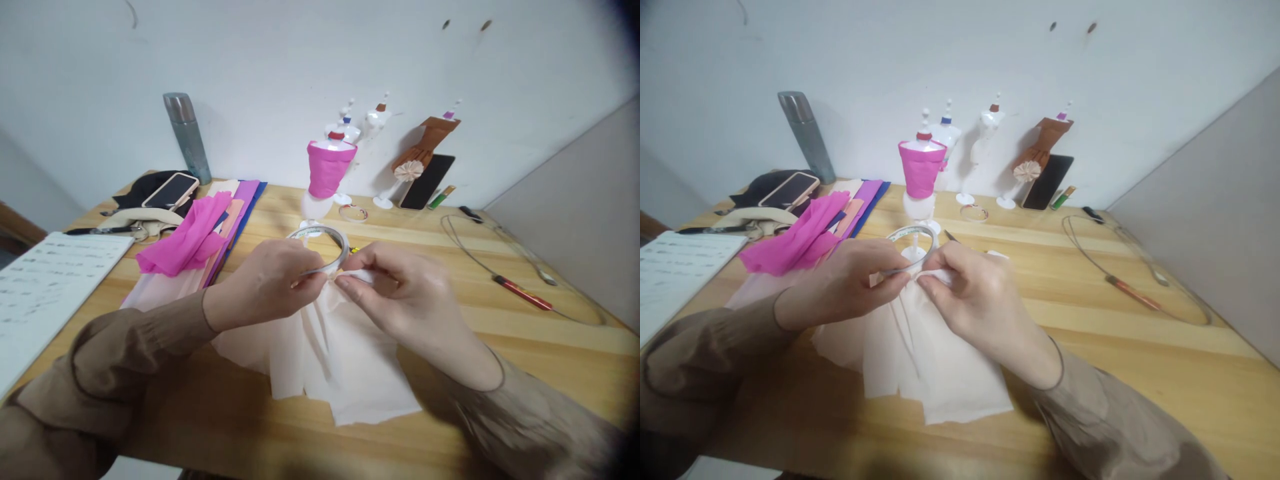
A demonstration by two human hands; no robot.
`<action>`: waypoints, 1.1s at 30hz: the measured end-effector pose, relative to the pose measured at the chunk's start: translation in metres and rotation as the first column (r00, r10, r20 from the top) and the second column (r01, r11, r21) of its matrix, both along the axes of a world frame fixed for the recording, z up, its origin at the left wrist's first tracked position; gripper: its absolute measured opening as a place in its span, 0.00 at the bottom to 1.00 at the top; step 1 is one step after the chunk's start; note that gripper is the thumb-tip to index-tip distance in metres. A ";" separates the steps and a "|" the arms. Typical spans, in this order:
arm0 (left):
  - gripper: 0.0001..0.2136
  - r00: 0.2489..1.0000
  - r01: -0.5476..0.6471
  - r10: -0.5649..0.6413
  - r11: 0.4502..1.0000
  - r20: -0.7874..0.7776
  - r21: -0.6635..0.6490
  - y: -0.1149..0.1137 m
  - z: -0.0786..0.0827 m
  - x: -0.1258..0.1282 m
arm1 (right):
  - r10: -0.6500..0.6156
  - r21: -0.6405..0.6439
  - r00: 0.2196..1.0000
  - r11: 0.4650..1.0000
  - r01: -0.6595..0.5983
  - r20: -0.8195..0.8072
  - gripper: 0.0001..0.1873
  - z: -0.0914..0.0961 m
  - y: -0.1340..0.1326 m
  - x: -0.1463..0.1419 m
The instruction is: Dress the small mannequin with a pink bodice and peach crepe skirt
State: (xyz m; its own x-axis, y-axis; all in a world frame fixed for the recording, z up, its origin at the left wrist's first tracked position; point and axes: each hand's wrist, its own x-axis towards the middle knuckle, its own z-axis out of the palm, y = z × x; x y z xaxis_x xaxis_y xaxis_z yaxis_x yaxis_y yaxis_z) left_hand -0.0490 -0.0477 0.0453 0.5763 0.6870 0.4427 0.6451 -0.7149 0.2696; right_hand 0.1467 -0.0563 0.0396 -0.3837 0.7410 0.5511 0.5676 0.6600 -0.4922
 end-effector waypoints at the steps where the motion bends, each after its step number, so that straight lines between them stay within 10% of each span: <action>1: 0.12 1.000 0.002 -0.002 1.000 -0.002 0.005 0.000 0.000 0.000 | -0.002 -0.003 1.000 1.000 0.002 -0.005 0.04 0.000 0.000 0.000; 21: 0.12 0.999 0.022 -0.022 1.000 -0.024 -0.005 0.000 -0.003 0.001 | -0.035 -0.100 0.999 0.994 0.032 -0.023 0.10 -0.005 0.004 -0.005; 33: 0.11 0.961 0.274 -0.276 0.953 0.000 -0.128 0.011 0.003 -0.010 | -0.076 -0.392 0.972 0.920 -0.019 -0.224 0.14 -0.004 0.012 -0.009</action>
